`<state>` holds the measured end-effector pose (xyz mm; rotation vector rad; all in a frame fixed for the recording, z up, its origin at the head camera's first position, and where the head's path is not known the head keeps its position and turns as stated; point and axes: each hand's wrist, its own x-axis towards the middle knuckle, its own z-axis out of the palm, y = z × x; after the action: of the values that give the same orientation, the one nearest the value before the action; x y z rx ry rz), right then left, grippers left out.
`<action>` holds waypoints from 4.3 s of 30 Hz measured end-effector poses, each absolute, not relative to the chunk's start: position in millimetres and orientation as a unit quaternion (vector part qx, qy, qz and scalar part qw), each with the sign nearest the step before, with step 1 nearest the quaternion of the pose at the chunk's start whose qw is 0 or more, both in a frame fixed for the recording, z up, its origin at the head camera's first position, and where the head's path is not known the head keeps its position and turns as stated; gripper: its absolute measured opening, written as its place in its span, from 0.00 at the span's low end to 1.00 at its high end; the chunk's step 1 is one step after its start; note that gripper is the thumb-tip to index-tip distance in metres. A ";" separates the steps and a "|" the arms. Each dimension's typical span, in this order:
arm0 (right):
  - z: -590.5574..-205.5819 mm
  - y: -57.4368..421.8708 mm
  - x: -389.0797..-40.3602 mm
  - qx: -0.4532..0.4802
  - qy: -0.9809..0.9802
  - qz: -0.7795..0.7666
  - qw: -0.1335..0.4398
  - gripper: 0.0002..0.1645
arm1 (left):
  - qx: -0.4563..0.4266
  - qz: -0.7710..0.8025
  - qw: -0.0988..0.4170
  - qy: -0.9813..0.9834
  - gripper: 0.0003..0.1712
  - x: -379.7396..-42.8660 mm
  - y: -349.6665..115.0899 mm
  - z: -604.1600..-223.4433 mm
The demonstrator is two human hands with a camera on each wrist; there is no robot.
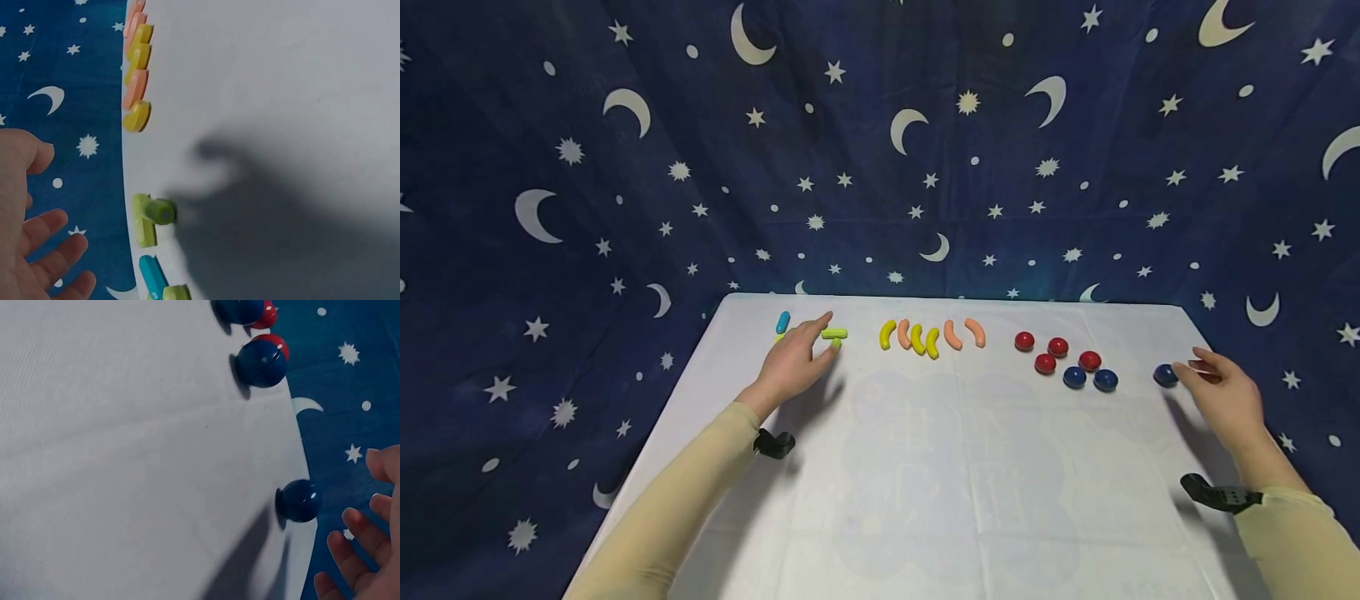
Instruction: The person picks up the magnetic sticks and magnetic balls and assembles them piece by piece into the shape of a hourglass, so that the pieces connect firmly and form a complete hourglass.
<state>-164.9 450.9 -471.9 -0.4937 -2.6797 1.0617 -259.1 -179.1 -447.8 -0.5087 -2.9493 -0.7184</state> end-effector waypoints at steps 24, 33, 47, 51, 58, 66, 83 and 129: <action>-498.7 461.5 -169.8 -0.221 -0.914 0.340 0.024 0.57 | -0.153 -0.274 0.002 -0.949 0.36 -261.4 -146.9 -468.5; -502.3 465.1 -173.9 -0.251 -0.911 0.327 0.016 0.58 | -0.116 -0.272 0.006 -0.955 0.33 -267.8 -135.6 -473.9; -505.2 457.8 -174.8 -0.256 -0.915 0.311 0.031 0.53 | -0.060 -0.234 0.027 -0.970 0.25 -287.4 -106.8 -479.4; -506.8 458.1 -175.7 -0.264 -0.913 0.311 0.032 0.52 | -0.057 -0.233 0.021 -0.971 0.24 -292.2 -96.0 -478.5; -509.3 457.5 -176.1 -0.271 -0.912 0.307 0.037 0.52 | -0.040 -0.224 0.001 -0.974 0.24 -304.4 -81.9 -479.6; -510.2 454.8 -176.3 -0.272 -0.912 0.305 0.041 0.51 | 0.005 -0.195 -0.032 -0.980 0.24 -317.3 -69.4 -479.1; -508.4 453.9 -175.3 -0.294 -0.885 0.359 0.041 0.54 | 0.061 -0.256 -0.065 -0.963 0.21 -326.4 -62.9 -480.0; -510.1 454.1 -174.9 -0.290 -0.897 0.329 0.059 0.47 | 0.027 -0.202 -0.115 -0.972 0.14 -317.9 -72.5 -475.2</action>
<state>-174.9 454.1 -510.1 -0.8793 -2.7156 0.9965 -317.9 -72.5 -475.2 0.0918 -3.2991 -0.6871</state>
